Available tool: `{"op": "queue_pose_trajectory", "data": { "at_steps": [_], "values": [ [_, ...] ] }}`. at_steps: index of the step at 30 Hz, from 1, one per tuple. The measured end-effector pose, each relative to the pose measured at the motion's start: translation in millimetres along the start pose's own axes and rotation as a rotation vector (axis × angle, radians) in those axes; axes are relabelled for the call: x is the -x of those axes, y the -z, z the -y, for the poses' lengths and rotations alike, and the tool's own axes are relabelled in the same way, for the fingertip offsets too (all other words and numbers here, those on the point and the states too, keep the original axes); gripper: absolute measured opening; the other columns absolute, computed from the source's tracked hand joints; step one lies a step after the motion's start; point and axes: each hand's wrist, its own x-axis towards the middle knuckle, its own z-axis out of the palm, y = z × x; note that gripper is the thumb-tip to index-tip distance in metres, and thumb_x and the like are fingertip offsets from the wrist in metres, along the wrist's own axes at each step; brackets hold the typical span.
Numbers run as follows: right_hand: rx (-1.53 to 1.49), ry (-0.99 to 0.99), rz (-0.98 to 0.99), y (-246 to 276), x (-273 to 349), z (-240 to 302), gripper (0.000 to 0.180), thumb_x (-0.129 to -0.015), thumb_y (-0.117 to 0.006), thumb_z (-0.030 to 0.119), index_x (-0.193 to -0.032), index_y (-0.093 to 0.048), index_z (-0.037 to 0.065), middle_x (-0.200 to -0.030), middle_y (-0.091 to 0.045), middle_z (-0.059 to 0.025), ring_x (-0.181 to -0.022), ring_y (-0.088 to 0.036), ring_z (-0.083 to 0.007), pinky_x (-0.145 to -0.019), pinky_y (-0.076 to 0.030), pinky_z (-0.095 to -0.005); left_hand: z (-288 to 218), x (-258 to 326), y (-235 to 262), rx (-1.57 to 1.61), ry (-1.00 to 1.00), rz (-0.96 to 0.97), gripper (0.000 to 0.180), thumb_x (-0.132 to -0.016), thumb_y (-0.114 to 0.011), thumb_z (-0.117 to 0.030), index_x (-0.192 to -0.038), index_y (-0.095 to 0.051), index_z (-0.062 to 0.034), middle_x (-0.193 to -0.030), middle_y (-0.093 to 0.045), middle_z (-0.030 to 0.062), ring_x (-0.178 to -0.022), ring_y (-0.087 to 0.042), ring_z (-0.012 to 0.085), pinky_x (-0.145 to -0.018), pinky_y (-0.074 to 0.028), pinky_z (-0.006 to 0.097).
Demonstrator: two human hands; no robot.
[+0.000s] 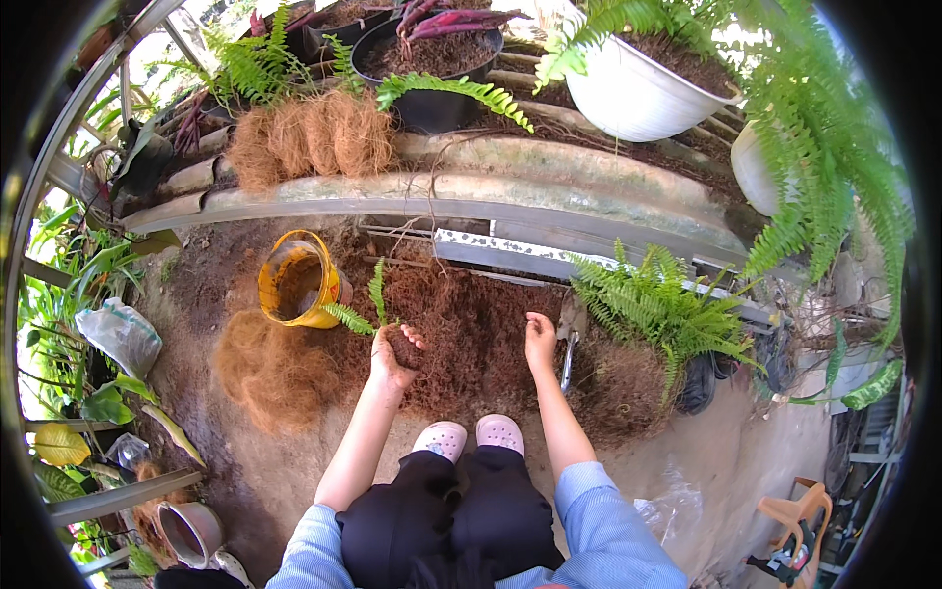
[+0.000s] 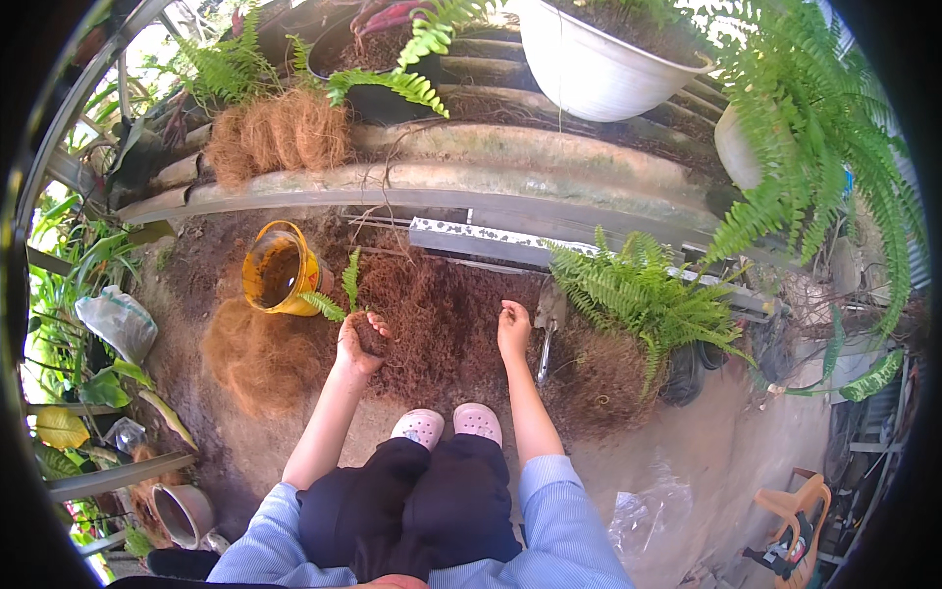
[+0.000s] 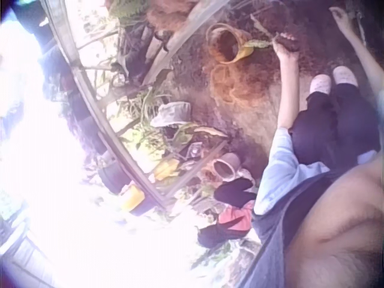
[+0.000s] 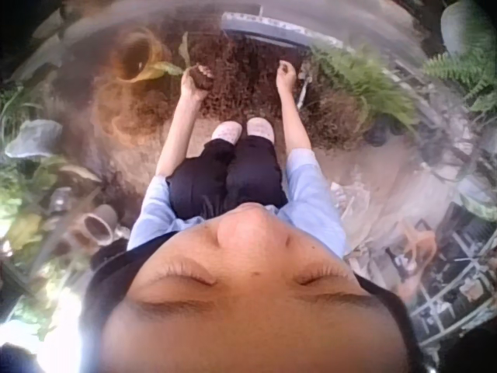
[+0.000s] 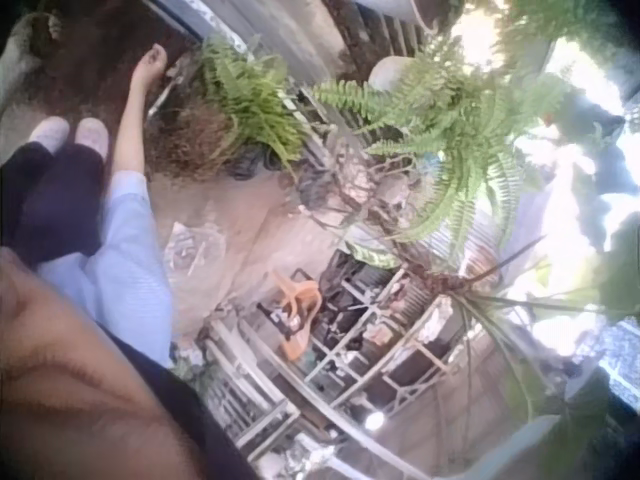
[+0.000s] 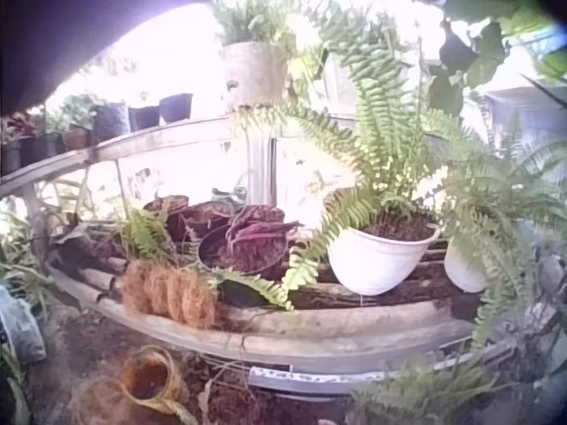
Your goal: The person waters a variety of potted plants with a spray bottle, then moves to a workbench to plant a small fern. They separate the fern from its root ball, wrap the roots in a fibrous material, and press the material around the base of the plant.
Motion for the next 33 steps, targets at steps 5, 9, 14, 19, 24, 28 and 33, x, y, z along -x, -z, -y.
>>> {"op": "queue_pose_trajectory", "data": {
  "at_steps": [5, 9, 14, 19, 24, 28, 33],
  "values": [
    [0.478, 0.198, 0.073, -39, 17, -28, 0.039, -0.083, -0.058, 0.015, -0.119, -0.05, 0.006, -0.125, -0.044, -0.0195, -0.116, -0.042, -0.035, -0.099, -0.034, -0.0404, -9, -6, 17, -0.028, 0.036, -0.028, 0.018, -0.082, -0.043, -0.022, -0.074, -0.046, -0.0068, -0.066, -0.047, 0.0045, -0.061, -0.046, 0.0177, -0.059, -0.044, 0.031],
    [0.537, 0.258, 0.268, -66, 40, -29, 0.044, -0.081, -0.057, 0.013, -0.124, -0.048, 0.007, -0.126, -0.04, -0.0221, -0.115, -0.038, -0.0404, -0.098, -0.034, -0.0445, -4, -7, 13, -0.079, 0.028, -0.095, 0.016, -0.081, -0.045, -0.02, -0.072, -0.048, -0.0068, -0.067, -0.048, 0.0033, -0.062, -0.048, 0.0158, -0.059, -0.045, 0.03],
    [0.438, 0.265, 0.258, -59, 32, -13, 0.016, -0.076, -0.054, -0.002, -0.091, -0.059, 0.002, -0.1, -0.053, -0.0159, -0.093, -0.053, -0.0347, -0.084, -0.044, -0.0389, -4, -7, 13, -0.144, 0.005, -0.129, 0.017, -0.082, -0.043, -0.02, -0.073, -0.048, -0.006, -0.067, -0.047, 0.0038, -0.062, -0.048, 0.0163, -0.059, -0.045, 0.03],
    [0.705, 0.357, 0.329, -19, 38, -21, 0.021, -0.084, -0.053, 0.014, -0.102, -0.057, 0.004, -0.116, -0.047, -0.0186, -0.105, -0.047, -0.0362, -0.09, -0.042, -0.0414, -2, -10, 11, -0.116, 0.048, -0.08, 0.02, -0.085, -0.041, -0.024, -0.076, -0.046, -0.0063, -0.067, -0.048, 0.0048, -0.062, -0.047, 0.0182, -0.059, -0.044, 0.031],
    [0.742, 0.309, 0.485, -12, 52, -22, 0.029, -0.081, -0.058, 0.012, -0.11, -0.054, 0.005, -0.12, -0.044, -0.0188, -0.106, -0.047, -0.0356, -0.09, -0.042, -0.0425, 1, -6, 9, -0.122, 0.029, -0.096, 0.02, -0.084, -0.041, -0.023, -0.076, -0.047, -0.0052, -0.069, -0.05, 0.0057, -0.063, -0.048, 0.0194, -0.059, -0.045, 0.032],
    [0.201, -0.117, 0.201, -22, 37, -50, 0.021, -0.079, -0.059, 0.0, -0.1, -0.06, 0.005, -0.097, -0.058, -0.0106, -0.084, -0.058, -0.026, -0.078, -0.049, -0.0386, 8, -6, -1, -0.127, 0.038, -0.071, 0.02, -0.084, -0.041, -0.022, -0.077, -0.048, -0.0043, -0.069, -0.051, 0.007, -0.064, -0.05, 0.0206, -0.06, -0.046, 0.033],
    [-0.882, -0.721, 0.235, -15, 25, 30, 0.021, -0.087, -0.052, 0.02, -0.099, -0.061, 0.005, -0.088, -0.062, -0.007, -0.08, -0.062, -0.021, -0.074, -0.052, -0.0347, 4, 11, -11, -0.13, 0.012, 0.027, 0.021, -0.081, -0.041, -0.022, -0.081, -0.049, -0.0022, -0.074, -0.052, 0.0084, -0.069, -0.051, 0.0216, -0.067, -0.047, 0.034]
  ]
}}
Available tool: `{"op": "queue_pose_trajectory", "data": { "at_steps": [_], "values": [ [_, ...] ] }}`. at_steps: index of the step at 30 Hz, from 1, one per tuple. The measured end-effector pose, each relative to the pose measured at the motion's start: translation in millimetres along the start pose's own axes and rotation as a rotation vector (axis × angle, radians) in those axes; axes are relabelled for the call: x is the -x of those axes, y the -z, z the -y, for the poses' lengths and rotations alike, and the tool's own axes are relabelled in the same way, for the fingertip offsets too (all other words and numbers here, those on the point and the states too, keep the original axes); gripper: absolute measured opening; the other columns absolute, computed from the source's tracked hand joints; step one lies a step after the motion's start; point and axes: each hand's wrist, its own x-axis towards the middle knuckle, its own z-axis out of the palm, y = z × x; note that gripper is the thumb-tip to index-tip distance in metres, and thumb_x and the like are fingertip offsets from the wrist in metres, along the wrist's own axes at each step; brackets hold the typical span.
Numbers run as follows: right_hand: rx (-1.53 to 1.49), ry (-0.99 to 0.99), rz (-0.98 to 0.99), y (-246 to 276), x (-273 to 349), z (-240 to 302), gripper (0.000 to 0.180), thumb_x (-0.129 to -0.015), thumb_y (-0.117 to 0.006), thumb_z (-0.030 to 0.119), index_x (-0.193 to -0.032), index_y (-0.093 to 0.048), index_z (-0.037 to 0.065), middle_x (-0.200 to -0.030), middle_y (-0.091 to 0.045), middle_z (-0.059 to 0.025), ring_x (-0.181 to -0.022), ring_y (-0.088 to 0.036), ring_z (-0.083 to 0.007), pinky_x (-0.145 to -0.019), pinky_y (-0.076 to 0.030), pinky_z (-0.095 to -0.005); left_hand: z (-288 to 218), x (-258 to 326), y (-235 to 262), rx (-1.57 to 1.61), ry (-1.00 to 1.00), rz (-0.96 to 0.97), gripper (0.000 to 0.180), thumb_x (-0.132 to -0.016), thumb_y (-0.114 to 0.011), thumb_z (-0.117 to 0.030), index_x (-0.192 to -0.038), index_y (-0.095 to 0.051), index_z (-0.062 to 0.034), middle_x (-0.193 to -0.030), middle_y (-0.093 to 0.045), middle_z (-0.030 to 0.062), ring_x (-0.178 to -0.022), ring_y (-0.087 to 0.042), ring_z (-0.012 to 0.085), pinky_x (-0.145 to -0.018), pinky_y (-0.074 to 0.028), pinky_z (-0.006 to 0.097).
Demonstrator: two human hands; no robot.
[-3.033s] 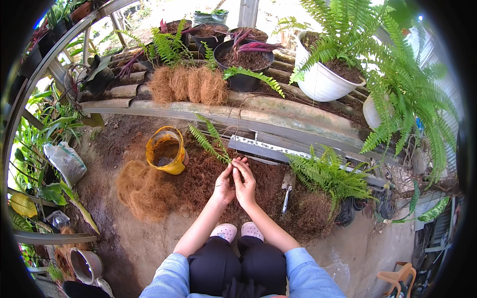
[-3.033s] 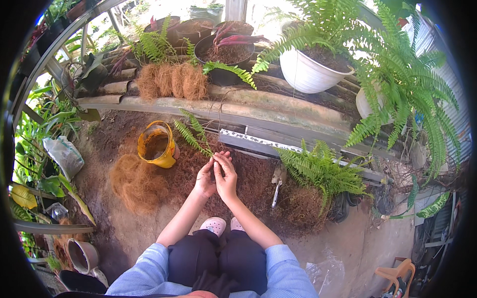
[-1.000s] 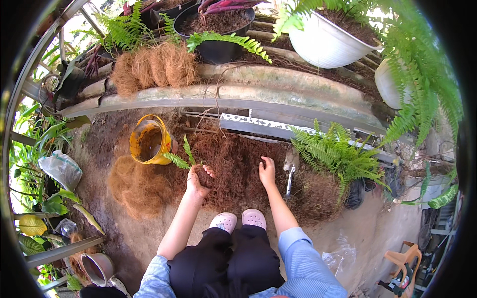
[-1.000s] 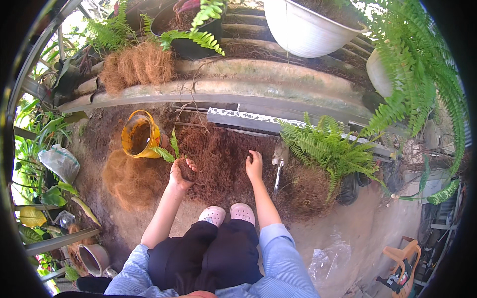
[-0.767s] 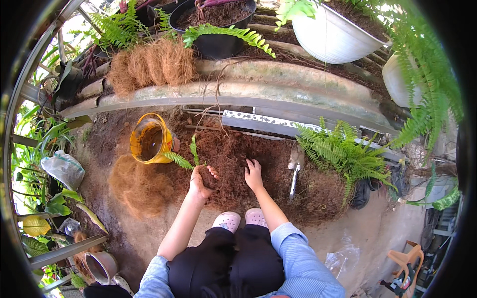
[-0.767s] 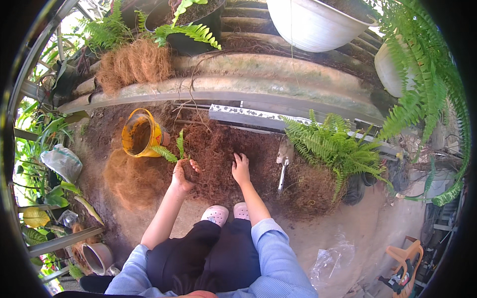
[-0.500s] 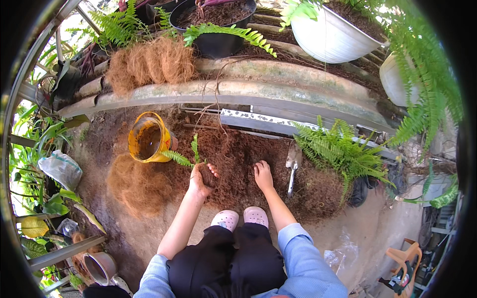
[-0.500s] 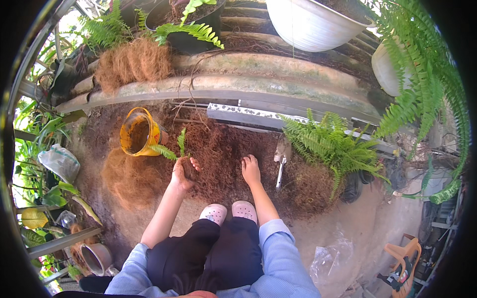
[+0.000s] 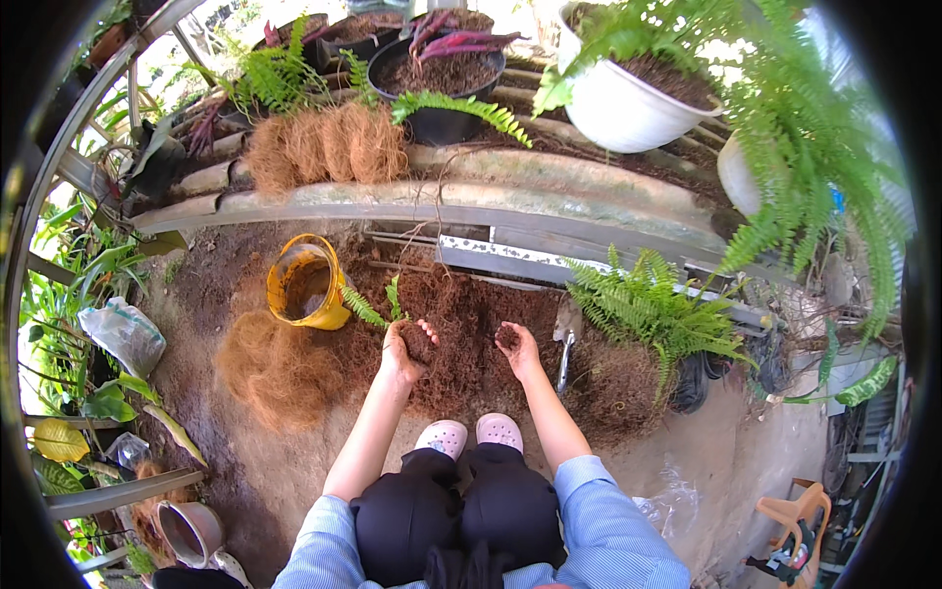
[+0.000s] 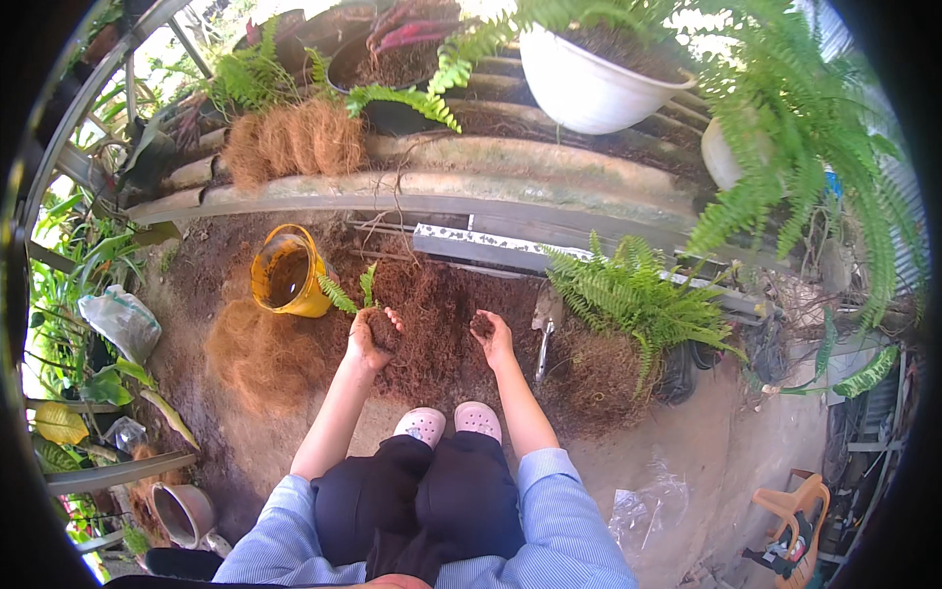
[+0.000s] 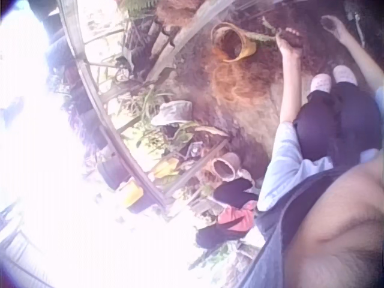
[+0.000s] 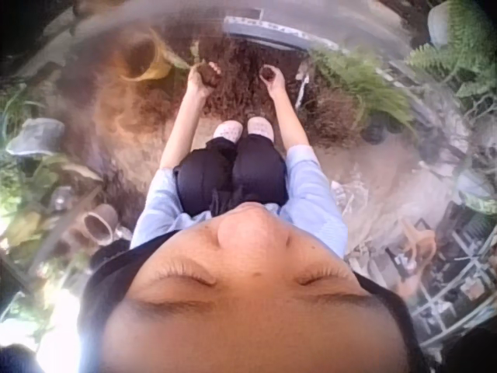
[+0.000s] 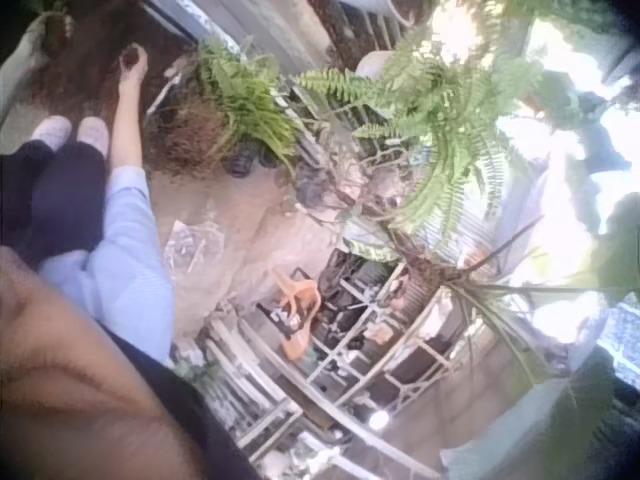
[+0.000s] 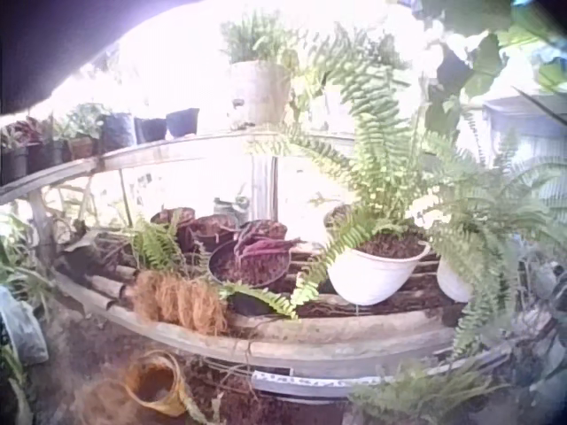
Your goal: The person waters a variety of potted plants with a spray bottle, then moves to a workbench to plant a small fern. They separate the fern from its root ball, wrap the roots in a fibrous material, and press the material around the base of the plant.
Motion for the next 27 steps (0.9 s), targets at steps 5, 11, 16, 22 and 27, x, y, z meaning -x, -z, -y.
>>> {"op": "queue_pose_trajectory", "data": {
  "at_steps": [5, 11, 16, 22, 27],
  "values": [
    [-0.089, 0.044, 0.061, -65, 39, 56, 0.026, -0.088, -0.045, 0.023, -0.087, -0.061, 0.004, -0.082, -0.065, -0.0089, -0.082, -0.063, -0.0226, -0.076, -0.052, -0.0359, 6, 21, -57, -0.026, -0.047, 0.071, 0.032, -0.079, -0.036, -0.029, -0.084, -0.049, 0.0005, -0.079, -0.053, 0.013, -0.075, -0.052, 0.0273, -0.072, -0.047, 0.04],
    [-0.316, 0.004, 0.152, -166, 94, 122, 0.03, -0.083, -0.04, 0.019, -0.086, -0.062, -0.001, -0.075, -0.064, -0.0114, -0.076, -0.063, -0.0268, -0.075, -0.053, -0.0389, 19, 52, -139, 0.018, -0.094, 0.26, 0.041, -0.078, -0.031, -0.029, -0.094, -0.049, 0.0041, -0.093, -0.054, 0.0187, -0.09, -0.052, 0.0337, -0.086, -0.043, 0.047],
    [-0.436, 0.023, 0.306, -264, 155, 146, 0.033, -0.081, -0.037, 0.02, -0.087, -0.06, -0.002, -0.081, -0.064, -0.0142, -0.08, -0.062, -0.0286, -0.079, -0.052, -0.0403, 19, 79, -185, 0.052, -0.199, 0.291, 0.037, -0.083, -0.032, -0.018, -0.106, -0.049, 0.0053, -0.104, -0.056, 0.0186, -0.097, -0.054, 0.0332, -0.091, -0.043, 0.045],
    [-0.543, 0.119, 0.361, -285, 184, 153, 0.035, -0.08, -0.036, 0.021, -0.09, -0.059, -0.003, -0.084, -0.064, -0.0162, -0.083, -0.062, -0.0307, -0.081, -0.051, -0.041, 41, 86, -191, 0.074, -0.265, 0.401, 0.025, -0.09, -0.039, -0.023, -0.096, -0.053, -0.0033, -0.094, -0.06, 0.0089, -0.083, -0.057, 0.0245, -0.077, -0.048, 0.034],
    [-0.472, 0.15, 0.428, -279, 189, 137, 0.037, -0.081, -0.036, 0.021, -0.097, -0.058, -0.005, -0.088, -0.063, -0.0177, -0.086, -0.061, -0.0312, -0.082, -0.05, -0.0413, 32, 73, -160, 0.024, -0.224, 0.391, 0.026, -0.09, -0.037, -0.025, -0.093, -0.053, -0.0043, -0.09, -0.06, 0.0083, -0.08, -0.056, 0.0229, -0.07, -0.049, 0.034]
  ]
}}
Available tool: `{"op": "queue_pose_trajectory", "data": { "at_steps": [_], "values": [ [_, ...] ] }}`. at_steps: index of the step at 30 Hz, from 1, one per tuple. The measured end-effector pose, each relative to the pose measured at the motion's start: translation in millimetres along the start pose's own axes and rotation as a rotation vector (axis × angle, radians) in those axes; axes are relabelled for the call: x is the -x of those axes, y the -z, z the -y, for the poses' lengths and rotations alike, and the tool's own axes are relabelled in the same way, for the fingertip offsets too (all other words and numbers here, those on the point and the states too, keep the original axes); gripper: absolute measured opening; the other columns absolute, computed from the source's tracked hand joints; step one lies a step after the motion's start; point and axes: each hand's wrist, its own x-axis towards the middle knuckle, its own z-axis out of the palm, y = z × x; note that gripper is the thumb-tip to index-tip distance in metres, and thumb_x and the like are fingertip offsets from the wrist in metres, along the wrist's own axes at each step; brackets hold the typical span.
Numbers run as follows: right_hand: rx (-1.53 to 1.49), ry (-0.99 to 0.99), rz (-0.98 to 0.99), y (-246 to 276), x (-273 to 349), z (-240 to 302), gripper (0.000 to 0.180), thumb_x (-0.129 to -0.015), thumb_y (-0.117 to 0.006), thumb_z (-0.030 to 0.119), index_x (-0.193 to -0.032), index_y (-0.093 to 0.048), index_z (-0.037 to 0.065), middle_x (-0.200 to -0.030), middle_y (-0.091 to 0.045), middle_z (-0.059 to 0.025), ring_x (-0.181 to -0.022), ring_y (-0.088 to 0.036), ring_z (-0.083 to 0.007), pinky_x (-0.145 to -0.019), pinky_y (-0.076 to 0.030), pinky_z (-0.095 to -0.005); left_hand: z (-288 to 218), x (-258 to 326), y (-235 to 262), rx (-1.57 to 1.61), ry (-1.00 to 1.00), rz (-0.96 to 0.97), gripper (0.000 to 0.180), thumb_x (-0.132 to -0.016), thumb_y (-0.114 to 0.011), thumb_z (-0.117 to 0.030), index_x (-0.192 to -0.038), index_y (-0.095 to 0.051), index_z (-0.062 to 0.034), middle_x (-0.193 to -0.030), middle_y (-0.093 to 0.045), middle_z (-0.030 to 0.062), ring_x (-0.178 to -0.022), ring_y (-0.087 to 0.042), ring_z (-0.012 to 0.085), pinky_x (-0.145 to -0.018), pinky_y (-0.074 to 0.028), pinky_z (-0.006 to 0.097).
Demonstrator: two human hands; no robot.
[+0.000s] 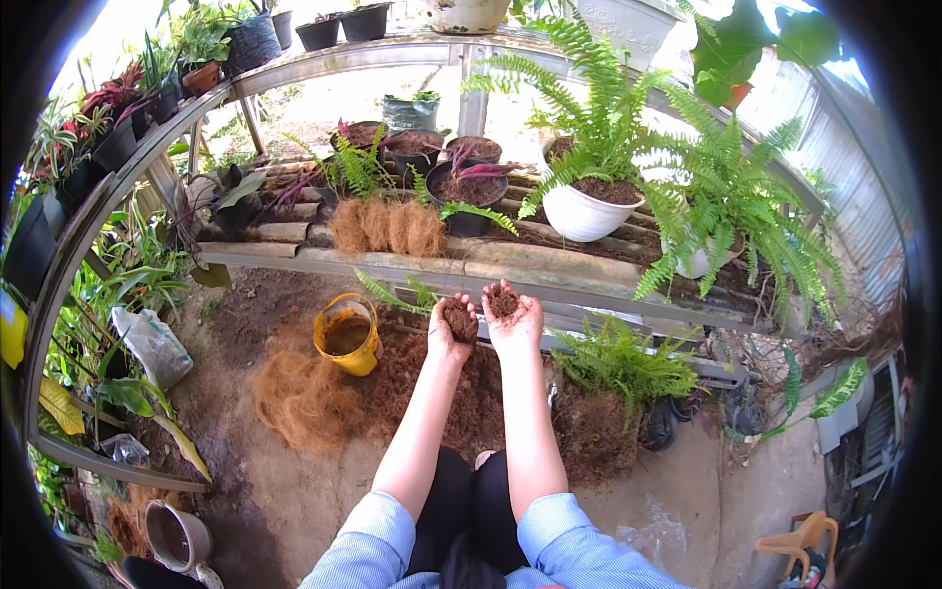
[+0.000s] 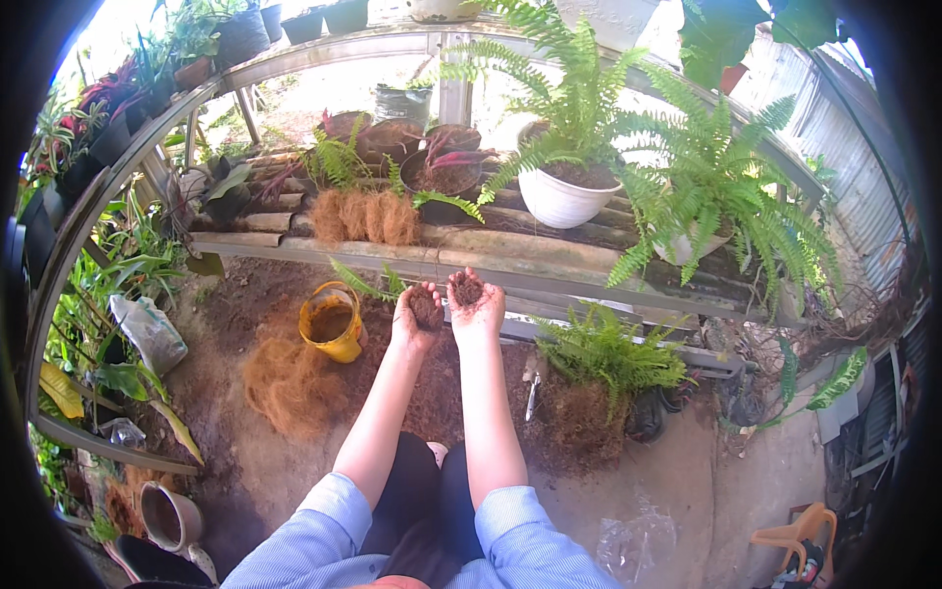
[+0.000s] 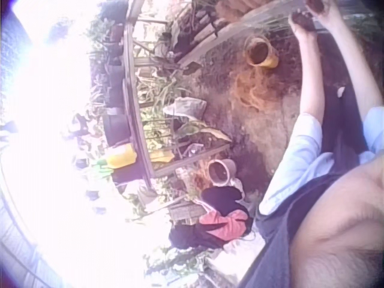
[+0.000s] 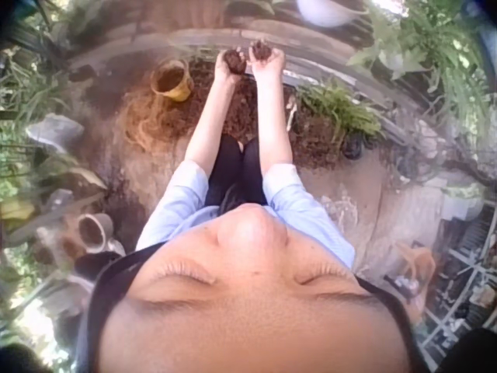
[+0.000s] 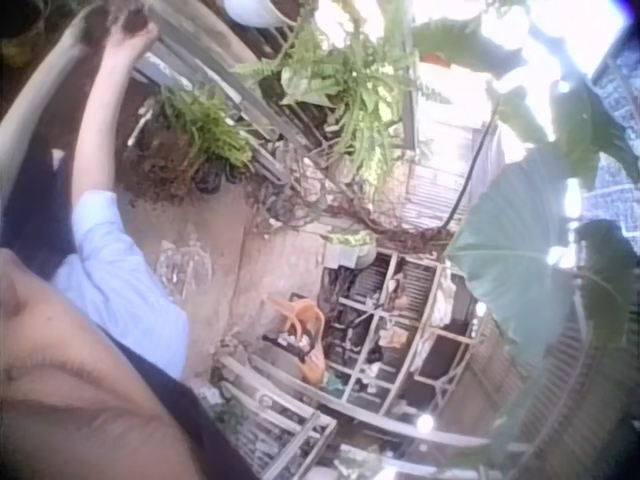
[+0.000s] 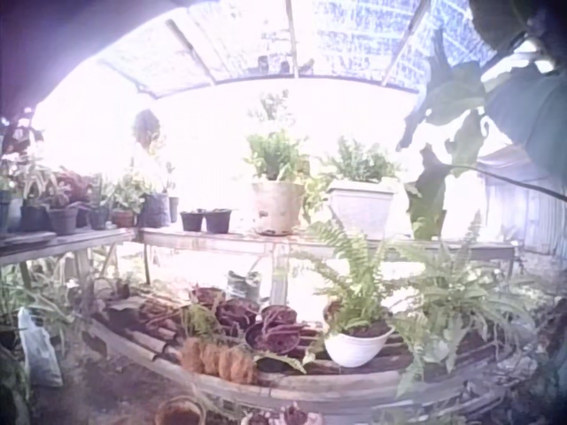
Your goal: The person waters a variety of potted plants with a spray bottle, then moves to a workbench to plant a small fern. They separate the fern from its root ball, wrap the roots in a fibrous material, and press the material around the base of the plant.
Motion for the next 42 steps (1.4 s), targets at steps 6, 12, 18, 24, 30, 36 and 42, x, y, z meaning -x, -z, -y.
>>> {"op": "queue_pose_trajectory", "data": {
  "at_steps": [6, 12, 18, 24, 30, 36, 42],
  "values": [
    [0.241, 0.131, -0.053, -22, 12, -18, 0.025, -0.086, -0.041, 0.015, -0.094, -0.059, -0.001, -0.087, -0.063, -0.0108, -0.079, -0.061, -0.0226, -0.067, -0.05, -0.0321, -1, -1, 6, 0.034, -0.012, -0.105, 0.025, -0.09, -0.036, -0.024, -0.094, -0.05, -0.0031, -0.09, -0.057, 0.0088, -0.079, -0.055, 0.0241, -0.07, -0.048, 0.035],
    [0.266, 0.126, 0.034, -2, -3, -23, 0.026, -0.09, -0.04, 0.013, -0.1, -0.054, -0.007, -0.095, -0.061, -0.0173, -0.09, -0.059, -0.0293, -0.081, -0.05, -0.0379, 0, -8, 9, -0.015, 0.041, -0.08, 0.022, -0.089, -0.039, -0.023, -0.09, -0.055, -0.0086, -0.084, -0.058, 0.0028, -0.079, -0.056, 0.0211, -0.071, -0.046, 0.037],
    [0.186, 0.131, -0.007, 2, -10, -36, 0.032, -0.09, -0.039, 0.019, -0.098, -0.054, -0.008, -0.094, -0.06, -0.0173, -0.09, -0.058, -0.0294, -0.082, -0.049, -0.0383, -1, -9, 7, 0.048, 0.031, -0.074, 0.016, -0.082, -0.058, -0.024, -0.072, -0.059, -0.012, -0.073, -0.063, 0.0018, -0.075, -0.06, 0.0167, -0.077, -0.047, 0.033],
    [0.525, 0.264, 0.032, -11, -1, -55, 0.036, -0.092, -0.042, 0.026, -0.091, -0.062, -0.003, -0.088, -0.065, -0.0104, -0.08, -0.062, -0.018, -0.073, -0.048, -0.0293, -9, -22, 29, 0.072, 0.075, -0.023, 0.02, -0.088, -0.048, -0.027, -0.081, -0.057, -0.0099, -0.082, -0.062, 0.0022, -0.079, -0.059, 0.0186, -0.078, -0.047, 0.034],
    [0.889, 0.319, 0.102, -10, -1, -58, 0.049, -0.095, -0.038, 0.036, -0.083, -0.064, -0.004, -0.082, -0.066, -0.0113, -0.08, -0.061, -0.0171, -0.075, -0.046, -0.0278, 1, -18, 21, -0.041, 0.017, -0.028, 0.029, -0.091, -0.036, -0.029, -0.097, -0.056, -0.0076, -0.099, -0.062, 0.009, -0.091, -0.059, 0.0233, -0.083, -0.048, 0.037],
    [1.225, 0.411, 0.183, 4, -1, -50, 0.031, -0.091, -0.05, 0.024, -0.085, -0.065, -0.002, -0.088, -0.065, -0.0101, -0.085, -0.06, -0.018, -0.077, -0.046, -0.0279, 10, -11, 10, -0.041, -0.068, -0.143, 0.033, -0.093, -0.036, -0.032, -0.103, -0.056, -0.0076, -0.105, -0.06, 0.0102, -0.096, -0.058, 0.0233, -0.084, -0.048, 0.038],
    [1.681, 0.772, 0.464, -2, 10, -63, 0.014, -0.075, -0.063, 0.0, -0.089, -0.066, -0.001, -0.093, -0.064, -0.0126, -0.092, -0.061, -0.0251, -0.083, -0.047, -0.0306, -7, -27, 48, 0.113, -0.02, 0.206, 0.04, -0.095, -0.034, -0.04, -0.106, -0.053, -0.0066, -0.105, -0.058, 0.0093, -0.099, -0.055, 0.0204, -0.087, -0.047, 0.036]
  ]
}}
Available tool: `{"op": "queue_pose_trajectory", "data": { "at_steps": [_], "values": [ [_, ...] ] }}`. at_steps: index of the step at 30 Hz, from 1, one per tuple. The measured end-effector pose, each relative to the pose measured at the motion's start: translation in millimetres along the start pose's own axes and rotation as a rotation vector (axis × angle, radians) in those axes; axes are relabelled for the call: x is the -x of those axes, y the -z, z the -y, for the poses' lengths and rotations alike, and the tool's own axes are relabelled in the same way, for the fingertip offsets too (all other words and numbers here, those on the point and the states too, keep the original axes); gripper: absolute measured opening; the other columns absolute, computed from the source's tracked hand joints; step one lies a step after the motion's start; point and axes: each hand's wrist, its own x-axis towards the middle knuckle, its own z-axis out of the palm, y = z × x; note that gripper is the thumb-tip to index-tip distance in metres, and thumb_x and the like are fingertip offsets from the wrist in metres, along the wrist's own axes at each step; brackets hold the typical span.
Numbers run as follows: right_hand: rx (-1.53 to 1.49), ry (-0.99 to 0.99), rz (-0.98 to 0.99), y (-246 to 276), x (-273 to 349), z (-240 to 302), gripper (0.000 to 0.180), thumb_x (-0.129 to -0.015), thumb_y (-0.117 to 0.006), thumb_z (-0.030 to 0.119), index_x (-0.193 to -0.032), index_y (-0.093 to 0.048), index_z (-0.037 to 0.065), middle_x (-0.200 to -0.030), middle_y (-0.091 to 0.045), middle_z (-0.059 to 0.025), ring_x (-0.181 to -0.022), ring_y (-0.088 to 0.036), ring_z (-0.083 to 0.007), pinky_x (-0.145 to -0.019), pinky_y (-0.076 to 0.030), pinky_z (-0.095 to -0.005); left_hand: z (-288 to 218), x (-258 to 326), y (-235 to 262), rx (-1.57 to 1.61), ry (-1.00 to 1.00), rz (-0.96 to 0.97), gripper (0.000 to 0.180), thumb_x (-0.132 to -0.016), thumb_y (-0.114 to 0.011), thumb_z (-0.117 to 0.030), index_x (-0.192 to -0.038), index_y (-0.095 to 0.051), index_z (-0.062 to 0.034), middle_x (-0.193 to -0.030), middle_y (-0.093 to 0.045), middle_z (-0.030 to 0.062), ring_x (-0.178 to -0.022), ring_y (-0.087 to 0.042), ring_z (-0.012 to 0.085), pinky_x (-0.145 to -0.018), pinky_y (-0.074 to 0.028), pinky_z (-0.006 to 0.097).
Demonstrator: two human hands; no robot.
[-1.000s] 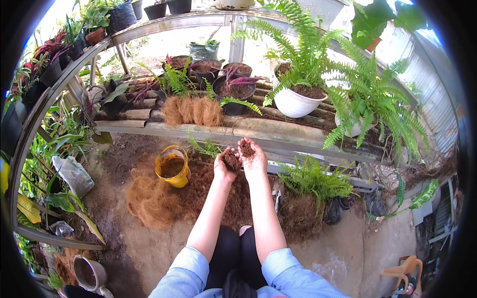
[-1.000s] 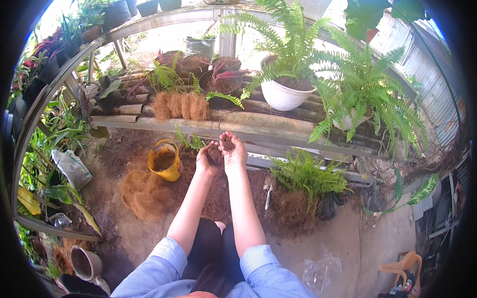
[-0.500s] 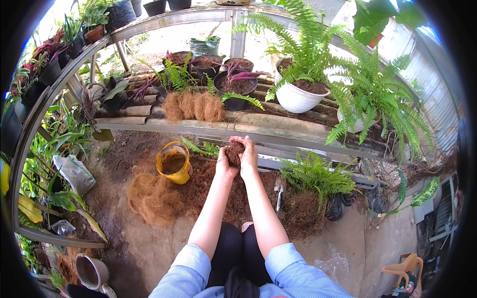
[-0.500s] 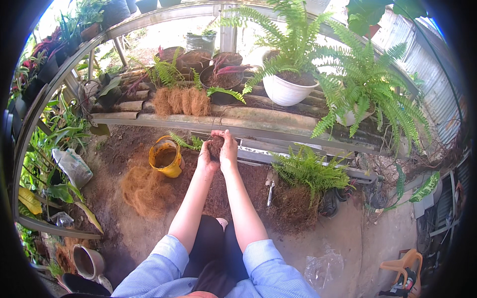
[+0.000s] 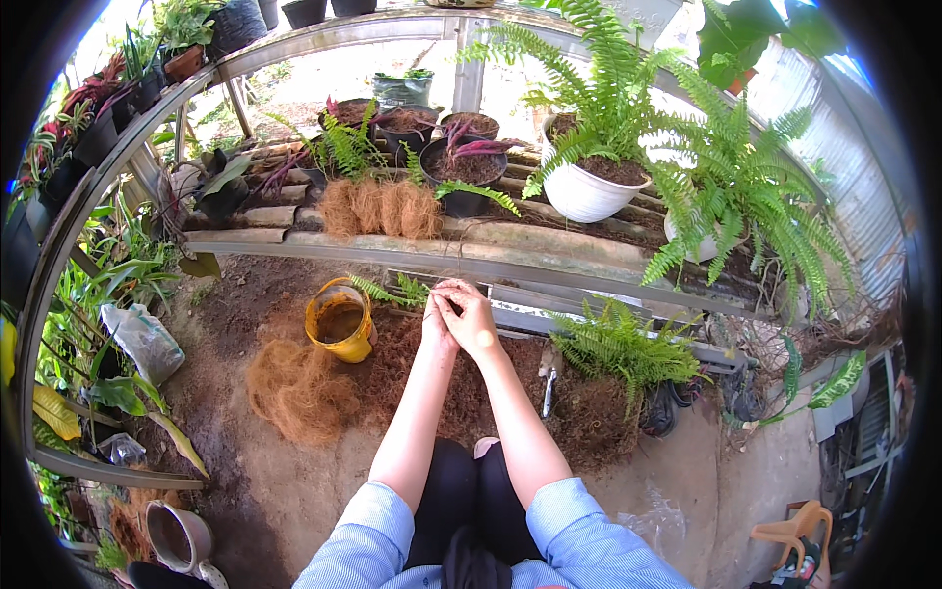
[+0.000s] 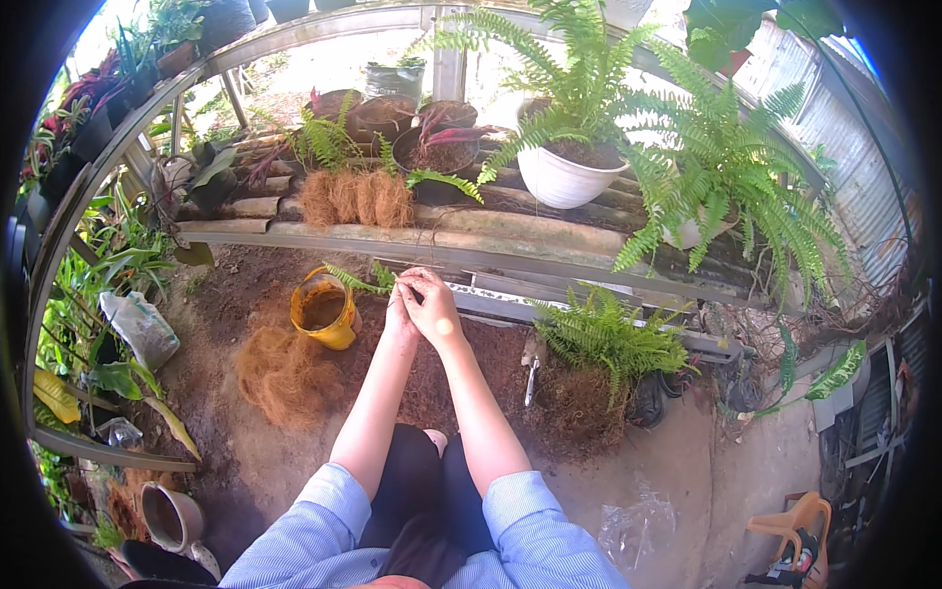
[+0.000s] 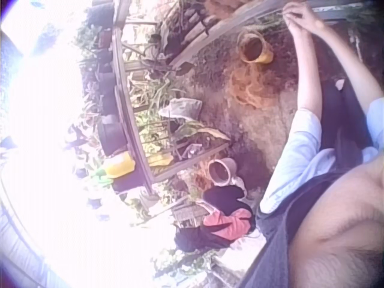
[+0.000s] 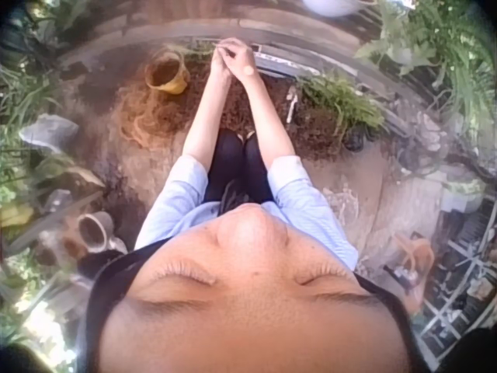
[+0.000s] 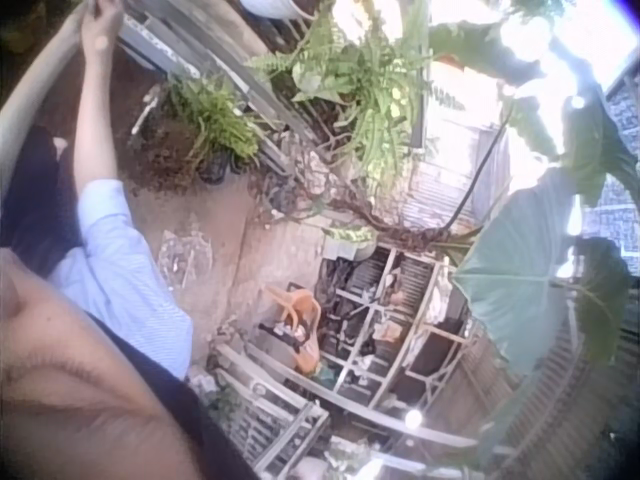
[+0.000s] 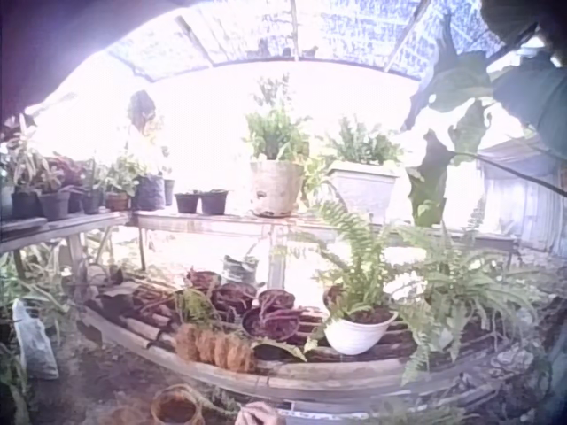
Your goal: The person waters a variety of potted plants with a spray bottle, then moves to a workbench to plant a small fern. They separate the fern from its root ball, wrap the roots in a fibrous material, and press the material around the base of the plant.
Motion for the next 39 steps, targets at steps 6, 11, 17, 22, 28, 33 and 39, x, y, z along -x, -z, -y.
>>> {"op": "queue_pose_trajectory", "data": {
  "at_steps": [6, 11, 17, 22, 28, 33, 39],
  "values": [
    [0.0, -0.032, 0.006, 5, 2, -9, 0.017, -0.076, -0.063, 0.002, -0.091, -0.066, -0.001, -0.096, -0.064, -0.0132, -0.094, -0.06, -0.0254, -0.083, -0.047, -0.0313, 10, 5, -14, -0.057, 0.024, -0.039, 0.04, -0.094, -0.036, -0.04, -0.109, -0.051, -0.0061, -0.109, -0.056, 0.0102, -0.103, -0.053, 0.022, -0.089, -0.045, 0.036],
    [0.033, -0.005, -0.021, 16, 1, -2, 0.019, -0.076, -0.063, 0.004, -0.094, -0.066, 0.0, -0.098, -0.064, -0.014, -0.094, -0.06, -0.0263, -0.084, -0.047, -0.0319, 14, 9, -21, -0.081, 0.05, -0.001, 0.04, -0.093, -0.037, -0.039, -0.112, -0.05, -0.0056, -0.113, -0.054, 0.011, -0.106, -0.051, 0.0233, -0.091, -0.043, 0.036],
    [0.16, 0.048, -0.104, 32, 5, -6, 0.019, -0.076, -0.061, 0.006, -0.094, -0.066, 0.002, -0.098, -0.064, -0.0126, -0.093, -0.06, -0.0271, -0.082, -0.047, -0.0333, 38, 6, -23, -0.091, 0.113, 0.074, 0.041, -0.093, -0.039, -0.038, -0.115, -0.048, -0.005, -0.117, -0.052, 0.012, -0.109, -0.049, 0.0248, -0.094, -0.041, 0.036],
    [0.184, 0.016, -0.113, 41, 11, -14, 0.02, -0.077, -0.058, 0.004, -0.096, -0.066, 0.003, -0.1, -0.063, -0.0127, -0.095, -0.059, -0.0281, -0.085, -0.046, -0.0347, 53, 5, -28, -0.085, 0.16, 0.169, 0.043, -0.092, -0.04, -0.038, -0.118, -0.047, -0.0045, -0.12, -0.05, 0.0128, -0.112, -0.047, 0.0261, -0.096, -0.039, 0.036],
    [0.232, -0.008, -0.168, 59, 17, -26, 0.017, -0.076, -0.058, 0.005, -0.092, -0.065, 0.002, -0.099, -0.062, -0.0121, -0.094, -0.059, -0.0284, -0.083, -0.046, -0.0356, 71, 10, -51, -0.023, 0.239, -0.013, 0.043, -0.095, -0.034, -0.037, -0.115, -0.049, -0.0021, -0.119, -0.052, 0.015, -0.114, -0.046, 0.0287, -0.099, -0.038, 0.038],
    [0.232, 0.024, -0.199, 59, 14, -12, 0.015, -0.076, -0.06, 0.006, -0.089, -0.066, 0.002, -0.093, -0.063, -0.0114, -0.089, -0.059, -0.0289, -0.081, -0.047, -0.0357, 69, -6, -25, -0.069, 0.197, 0.072, 0.044, -0.094, -0.032, -0.032, -0.119, -0.047, 0.0003, -0.121, -0.051, 0.0164, -0.114, -0.046, 0.0309, -0.1, -0.036, 0.039],
    [0.14, -0.073, -0.392, 65, 15, -40, 0.012, -0.078, -0.062, 0.007, -0.086, -0.067, 0.0, -0.086, -0.064, -0.0129, -0.083, -0.062, -0.0271, -0.077, -0.047, -0.0335, 81, -5, -36, -0.267, 0.193, 0.016, 0.039, -0.092, -0.04, -0.033, -0.11, -0.053, -0.0015, -0.111, -0.057, 0.0139, -0.105, -0.053, 0.0266, -0.094, -0.041, 0.037]
  ]
}}
